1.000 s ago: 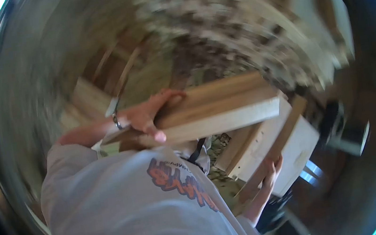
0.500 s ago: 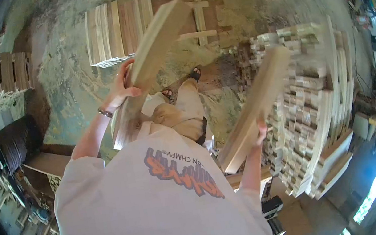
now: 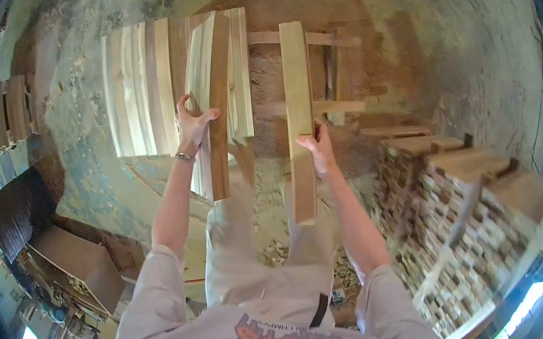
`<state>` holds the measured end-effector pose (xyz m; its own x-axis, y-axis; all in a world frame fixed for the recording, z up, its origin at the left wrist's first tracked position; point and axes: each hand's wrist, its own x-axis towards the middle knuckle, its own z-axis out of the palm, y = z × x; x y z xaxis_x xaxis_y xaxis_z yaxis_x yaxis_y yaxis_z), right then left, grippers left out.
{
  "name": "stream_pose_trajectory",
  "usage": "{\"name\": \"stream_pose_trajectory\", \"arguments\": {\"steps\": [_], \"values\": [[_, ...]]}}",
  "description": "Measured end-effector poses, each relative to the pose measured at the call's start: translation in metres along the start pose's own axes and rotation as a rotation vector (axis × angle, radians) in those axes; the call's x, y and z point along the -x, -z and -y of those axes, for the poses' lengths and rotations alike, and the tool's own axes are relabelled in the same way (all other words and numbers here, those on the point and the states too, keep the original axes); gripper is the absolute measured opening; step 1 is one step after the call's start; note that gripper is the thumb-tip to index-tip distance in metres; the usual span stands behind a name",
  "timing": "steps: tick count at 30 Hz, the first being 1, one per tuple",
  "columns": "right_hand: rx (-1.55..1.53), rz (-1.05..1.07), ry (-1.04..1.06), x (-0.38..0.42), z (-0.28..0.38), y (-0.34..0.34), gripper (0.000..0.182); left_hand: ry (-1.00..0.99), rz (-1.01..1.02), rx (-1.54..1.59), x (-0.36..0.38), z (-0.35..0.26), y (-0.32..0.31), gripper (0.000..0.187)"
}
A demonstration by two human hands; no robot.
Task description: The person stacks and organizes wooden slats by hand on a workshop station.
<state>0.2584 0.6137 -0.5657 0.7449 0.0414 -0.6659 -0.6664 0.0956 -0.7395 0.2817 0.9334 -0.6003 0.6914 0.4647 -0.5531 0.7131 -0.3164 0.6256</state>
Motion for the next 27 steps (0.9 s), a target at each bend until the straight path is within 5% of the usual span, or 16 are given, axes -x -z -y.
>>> {"name": "stream_pose_trajectory", "arguments": {"steps": [2, 12, 14, 16, 24, 27], "values": [[-0.003, -0.01, -0.008, -0.045, -0.023, -0.024, 0.076, 0.113, -0.012, -0.012, -0.029, -0.007, -0.02, 0.116], [0.629, -0.381, 0.142, -0.141, -0.061, -0.115, 0.101, -0.03, -0.462, -0.507, -0.096, 0.02, -0.086, 0.128], [0.647, -0.379, 0.173, -0.152, -0.062, -0.124, 0.101, 0.003, -0.46, -0.486, -0.093, 0.016, -0.083, 0.121], [0.668, -0.378, 0.213, -0.16, -0.054, -0.134, 0.101, -0.378, -0.544, -0.64, -0.091, 0.013, -0.076, 0.109], [0.965, -0.322, 0.127, -0.168, -0.056, -0.195, 0.114, -0.486, -0.206, -0.378, -0.097, 0.047, -0.031, 0.065], [0.977, -0.305, 0.252, -0.15, -0.061, -0.192, 0.106, -0.501, -0.145, -0.387, -0.077, 0.035, -0.029, 0.054]]}}
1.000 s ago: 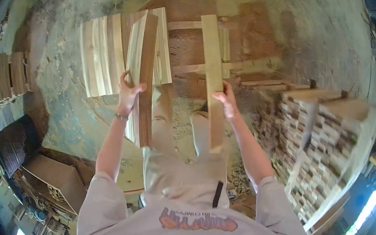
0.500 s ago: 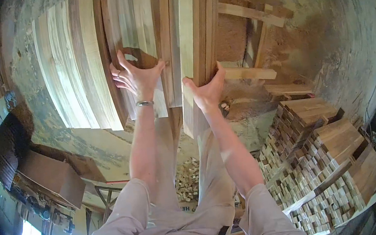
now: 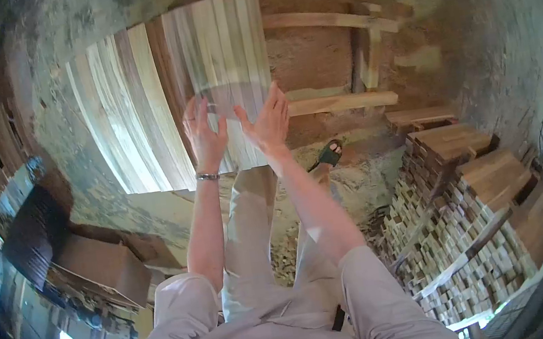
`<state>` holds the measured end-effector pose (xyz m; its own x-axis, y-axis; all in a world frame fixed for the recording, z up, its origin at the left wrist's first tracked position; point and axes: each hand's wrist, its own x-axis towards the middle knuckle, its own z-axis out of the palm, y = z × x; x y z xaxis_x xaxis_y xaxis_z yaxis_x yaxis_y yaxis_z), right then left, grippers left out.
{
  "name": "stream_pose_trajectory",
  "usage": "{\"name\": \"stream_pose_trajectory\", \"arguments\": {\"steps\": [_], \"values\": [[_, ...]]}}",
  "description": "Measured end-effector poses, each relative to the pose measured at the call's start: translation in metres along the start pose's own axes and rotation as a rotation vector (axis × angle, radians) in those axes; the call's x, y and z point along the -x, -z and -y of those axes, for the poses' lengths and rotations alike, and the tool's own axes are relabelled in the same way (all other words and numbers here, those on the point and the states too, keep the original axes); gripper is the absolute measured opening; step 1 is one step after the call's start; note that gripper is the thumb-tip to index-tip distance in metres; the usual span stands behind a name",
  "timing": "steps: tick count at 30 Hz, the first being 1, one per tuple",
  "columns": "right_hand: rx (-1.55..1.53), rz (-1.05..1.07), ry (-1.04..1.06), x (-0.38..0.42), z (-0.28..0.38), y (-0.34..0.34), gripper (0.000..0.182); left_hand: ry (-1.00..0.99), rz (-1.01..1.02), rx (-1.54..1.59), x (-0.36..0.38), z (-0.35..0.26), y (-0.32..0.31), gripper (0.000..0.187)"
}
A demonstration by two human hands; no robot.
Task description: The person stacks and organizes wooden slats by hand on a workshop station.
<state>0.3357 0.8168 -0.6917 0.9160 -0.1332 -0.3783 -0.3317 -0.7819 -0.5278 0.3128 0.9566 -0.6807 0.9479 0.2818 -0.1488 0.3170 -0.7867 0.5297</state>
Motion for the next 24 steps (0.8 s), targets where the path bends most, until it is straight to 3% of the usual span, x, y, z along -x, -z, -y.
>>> {"name": "stream_pose_trajectory", "arguments": {"steps": [2, 4, 6, 9, 13, 19, 20, 21, 24], "values": [[0.01, -0.078, 0.039, 0.005, 0.002, 0.03, 0.101, -0.049, 0.038, 0.033, 0.003, -0.03, 0.016, 0.054], [0.024, 0.007, 0.004, 0.036, -0.001, 0.089, 0.089, -0.109, 0.148, 0.051, 0.018, -0.082, 0.046, 0.056], [-0.165, 0.093, -0.026, 0.075, -0.012, 0.158, 0.081, -0.262, 0.223, 0.133, 0.039, -0.134, 0.069, 0.057], [-0.238, 0.022, -0.172, 0.17, -0.031, 0.275, 0.07, -0.499, 0.289, 0.212, 0.086, -0.234, 0.108, 0.058], [-0.412, -0.173, -0.435, 0.321, -0.101, 0.382, 0.059, -0.913, 0.355, 0.248, 0.162, -0.379, 0.127, 0.059], [-0.54, -0.658, -0.579, 0.519, -0.214, 0.454, 0.048, -1.6, 0.357, 0.641, 0.364, -0.641, 0.122, 0.047], [-0.597, -0.842, -0.609, 0.54, -0.227, 0.469, 0.044, -1.705, 0.358, 0.656, 0.403, -0.674, 0.123, 0.045], [-0.631, -1.019, -0.633, 0.562, -0.246, 0.486, 0.039, -1.736, 0.501, 0.722, 0.438, -0.702, 0.121, 0.043], [-0.592, -1.409, -0.597, 0.623, -0.292, 0.55, 0.038, -1.873, 0.669, 0.786, 0.533, -0.764, 0.122, 0.042]]}}
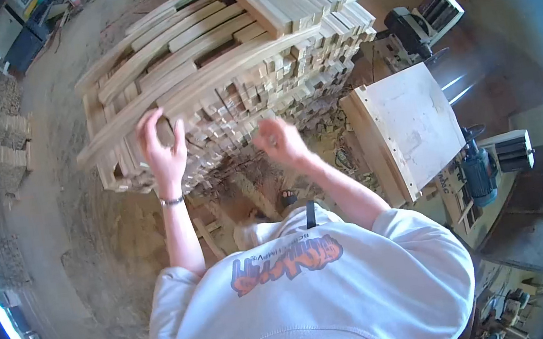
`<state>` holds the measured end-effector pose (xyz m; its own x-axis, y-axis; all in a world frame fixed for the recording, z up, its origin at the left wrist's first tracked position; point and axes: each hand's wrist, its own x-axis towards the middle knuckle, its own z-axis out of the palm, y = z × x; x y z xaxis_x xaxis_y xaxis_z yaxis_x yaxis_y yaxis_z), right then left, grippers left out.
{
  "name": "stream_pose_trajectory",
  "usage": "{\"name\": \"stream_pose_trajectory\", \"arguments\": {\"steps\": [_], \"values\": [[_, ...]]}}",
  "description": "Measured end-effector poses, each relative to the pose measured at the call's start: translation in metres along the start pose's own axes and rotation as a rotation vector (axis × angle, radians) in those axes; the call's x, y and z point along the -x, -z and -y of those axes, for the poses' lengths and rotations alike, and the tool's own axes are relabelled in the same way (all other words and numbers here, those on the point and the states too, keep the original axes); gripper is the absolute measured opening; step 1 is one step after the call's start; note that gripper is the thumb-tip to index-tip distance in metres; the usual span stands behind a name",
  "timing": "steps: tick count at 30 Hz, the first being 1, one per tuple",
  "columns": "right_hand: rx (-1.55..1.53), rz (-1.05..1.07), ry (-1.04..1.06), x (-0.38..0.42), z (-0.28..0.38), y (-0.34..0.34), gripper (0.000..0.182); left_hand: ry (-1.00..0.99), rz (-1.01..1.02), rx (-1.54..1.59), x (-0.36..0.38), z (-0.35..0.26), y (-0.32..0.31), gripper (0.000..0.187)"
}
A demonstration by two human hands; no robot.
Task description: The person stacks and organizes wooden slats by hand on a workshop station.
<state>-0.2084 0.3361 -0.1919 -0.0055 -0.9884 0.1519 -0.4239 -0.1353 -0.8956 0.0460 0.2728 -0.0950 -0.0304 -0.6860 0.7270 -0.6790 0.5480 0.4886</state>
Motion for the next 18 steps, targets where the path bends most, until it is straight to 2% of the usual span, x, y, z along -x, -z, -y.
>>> {"name": "stream_pose_trajectory", "arguments": {"steps": [1, 3, 4, 5, 6, 8, 9, 11, 13, 14, 15, 17, 18], "values": [[-0.051, -0.127, -0.015, -0.029, 0.011, 0.021, 0.039, 0.009, 0.089, 0.013, -0.024, -0.006, -0.022, 0.042], [0.122, -0.447, 0.156, -0.083, -0.008, 0.066, 0.04, -0.049, 0.175, 0.08, -0.062, -0.009, -0.068, 0.042], [0.238, -0.598, 0.129, -0.11, -0.006, 0.091, 0.05, -0.095, 0.19, 0.111, -0.075, -0.005, -0.095, 0.043], [0.345, -0.709, -0.038, -0.135, -0.007, 0.111, 0.067, -0.133, 0.205, 0.167, -0.09, -0.006, -0.118, 0.044], [0.302, -0.809, -0.121, -0.165, -0.018, 0.126, 0.089, -0.105, 0.247, 0.229, -0.103, -0.007, -0.141, 0.046], [0.256, -0.814, -0.16, -0.202, -0.029, 0.123, 0.096, -0.094, 0.305, 0.213, -0.132, -0.012, -0.178, 0.047], [0.214, -0.821, -0.154, -0.217, -0.032, 0.117, 0.103, -0.009, 0.378, 0.273, -0.147, -0.008, -0.202, 0.058], [0.29, -0.883, -0.11, -0.217, -0.028, 0.094, 0.105, 0.097, 0.463, 0.184, -0.178, -0.004, -0.239, 0.075], [0.299, -0.763, -0.164, -0.202, -0.005, 0.08, 0.099, 0.209, 0.507, 0.01, -0.204, 0.012, -0.282, 0.09], [0.306, -0.703, -0.116, -0.194, -0.001, 0.07, 0.095, 0.267, 0.581, -0.028, -0.216, 0.023, -0.3, 0.106], [0.2, -0.615, -0.059, -0.186, 0.011, 0.071, 0.081, 0.284, 0.587, -0.039, -0.222, 0.021, -0.306, 0.106], [0.067, -0.372, 0.009, -0.185, 0.003, 0.101, 0.065, 0.357, 0.651, -0.442, -0.243, 0.008, -0.315, 0.118], [0.259, -0.58, 0.151, -0.196, 0.0, 0.123, 0.048, 0.416, 0.637, -0.479, -0.248, 0.014, -0.323, 0.129]]}}
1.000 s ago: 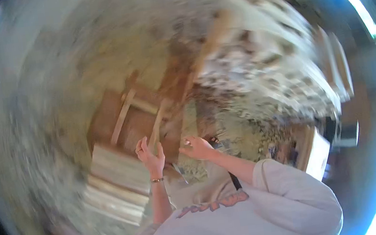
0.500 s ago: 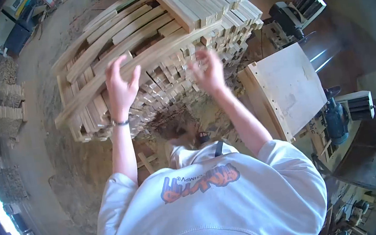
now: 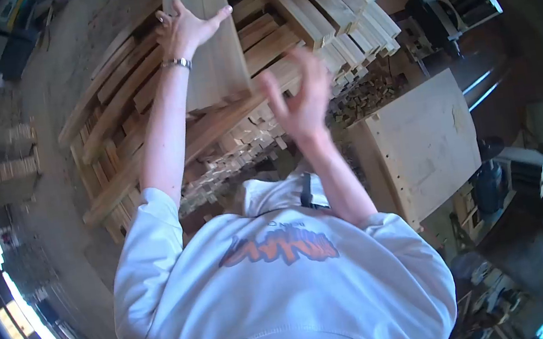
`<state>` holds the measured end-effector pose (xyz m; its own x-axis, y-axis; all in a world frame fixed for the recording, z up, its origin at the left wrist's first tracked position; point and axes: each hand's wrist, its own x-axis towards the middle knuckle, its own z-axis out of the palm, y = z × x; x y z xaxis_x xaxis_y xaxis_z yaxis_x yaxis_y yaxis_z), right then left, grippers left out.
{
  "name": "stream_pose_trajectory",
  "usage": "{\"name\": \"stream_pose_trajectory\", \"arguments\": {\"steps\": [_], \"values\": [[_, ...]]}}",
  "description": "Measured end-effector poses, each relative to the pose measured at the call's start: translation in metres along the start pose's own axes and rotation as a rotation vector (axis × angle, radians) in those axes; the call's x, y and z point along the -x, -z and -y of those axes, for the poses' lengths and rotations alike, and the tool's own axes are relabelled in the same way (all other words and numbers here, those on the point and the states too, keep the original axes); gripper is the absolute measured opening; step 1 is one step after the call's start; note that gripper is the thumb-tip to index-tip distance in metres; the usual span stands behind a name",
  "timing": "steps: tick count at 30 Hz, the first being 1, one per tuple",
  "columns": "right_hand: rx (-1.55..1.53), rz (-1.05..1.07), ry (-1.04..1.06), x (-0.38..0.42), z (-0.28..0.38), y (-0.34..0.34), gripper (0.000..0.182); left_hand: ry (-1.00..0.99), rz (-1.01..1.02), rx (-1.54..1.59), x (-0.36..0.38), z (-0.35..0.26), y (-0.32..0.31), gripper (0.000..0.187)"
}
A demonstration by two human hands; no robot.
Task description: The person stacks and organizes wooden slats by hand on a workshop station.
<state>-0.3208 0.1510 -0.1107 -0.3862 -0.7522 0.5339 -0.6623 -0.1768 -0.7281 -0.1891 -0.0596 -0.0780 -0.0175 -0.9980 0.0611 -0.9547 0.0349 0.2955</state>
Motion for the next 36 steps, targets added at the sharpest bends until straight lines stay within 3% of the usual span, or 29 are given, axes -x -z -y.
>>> {"name": "stream_pose_trajectory", "arguments": {"steps": [1, 3, 4, 6, 7, 9, 13, 16, 19, 21, 23, 25, 27, 29, 31, 34, 36], "values": [[0.233, -0.153, 0.055, -0.026, -0.015, 0.011, 0.064, 0.026, 0.003, -0.003, -0.003, -0.006, -0.002, 0.129], [0.456, -0.29, -0.025, -0.07, -0.047, 0.015, 0.088, 0.173, 0.112, -0.09, -0.013, -0.021, 0.001, 0.131], [0.442, -0.287, -0.024, -0.074, -0.051, 0.013, 0.088, 0.18, 0.042, -0.069, -0.02, -0.02, -0.009, 0.133], [0.551, -0.099, 0.07, -0.079, -0.06, 0.009, 0.098, 0.2, 0.025, -0.069, -0.029, -0.018, -0.012, 0.133], [0.544, -0.101, 0.076, -0.083, -0.061, 0.009, 0.098, 0.229, 0.028, -0.059, -0.028, -0.018, -0.01, 0.133], [0.551, -0.059, -0.095, -0.078, -0.063, 0.013, 0.096, 0.245, 0.027, -0.089, -0.016, -0.013, -0.01, 0.129], [0.424, 0.033, -0.074, -0.068, -0.057, 0.026, 0.092, 0.109, 0.097, -0.109, 0.008, 0.03, 0.003, 0.124], [0.419, 0.126, -0.082, -0.05, -0.043, 0.06, 0.096, 0.266, 0.224, -0.114, 0.061, 0.031, 0.044, 0.134], [0.463, 0.366, -0.173, -0.032, -0.024, 0.113, 0.104, 0.246, 0.242, -0.109, 0.085, 0.063, 0.053, 0.132], [0.448, 0.485, -0.153, -0.037, -0.014, 0.135, 0.111, 0.218, 0.212, -0.086, 0.086, 0.075, 0.054, 0.129], [0.521, 0.598, 0.013, -0.065, -0.011, 0.124, 0.12, 0.153, 0.196, -0.059, 0.087, 0.087, 0.054, 0.126], [0.472, 0.514, -0.053, -0.08, -0.04, 0.065, 0.121, 0.088, 0.229, 0.238, 0.095, 0.114, 0.061, 0.114], [0.666, 0.66, -0.145, -0.108, -0.041, 0.034, 0.119, 0.007, 0.302, 0.59, 0.109, 0.139, 0.077, 0.109], [0.678, 0.666, -0.193, -0.121, -0.043, 0.023, 0.116, 0.081, 0.531, 1.021, 0.124, 0.168, 0.086, 0.109], [0.693, 0.551, -0.19, -0.107, -0.046, 0.029, 0.111, 0.229, 0.802, 1.154, 0.15, 0.199, 0.096, 0.118], [0.458, 0.65, -0.326, -0.086, -0.036, 0.069, 0.105, 0.122, 0.903, 1.143, 0.169, 0.21, 0.096, 0.119], [0.303, 0.583, -0.399, -0.049, -0.027, 0.103, 0.103, 0.057, 0.984, 1.131, 0.199, 0.223, 0.1, 0.12]]}}
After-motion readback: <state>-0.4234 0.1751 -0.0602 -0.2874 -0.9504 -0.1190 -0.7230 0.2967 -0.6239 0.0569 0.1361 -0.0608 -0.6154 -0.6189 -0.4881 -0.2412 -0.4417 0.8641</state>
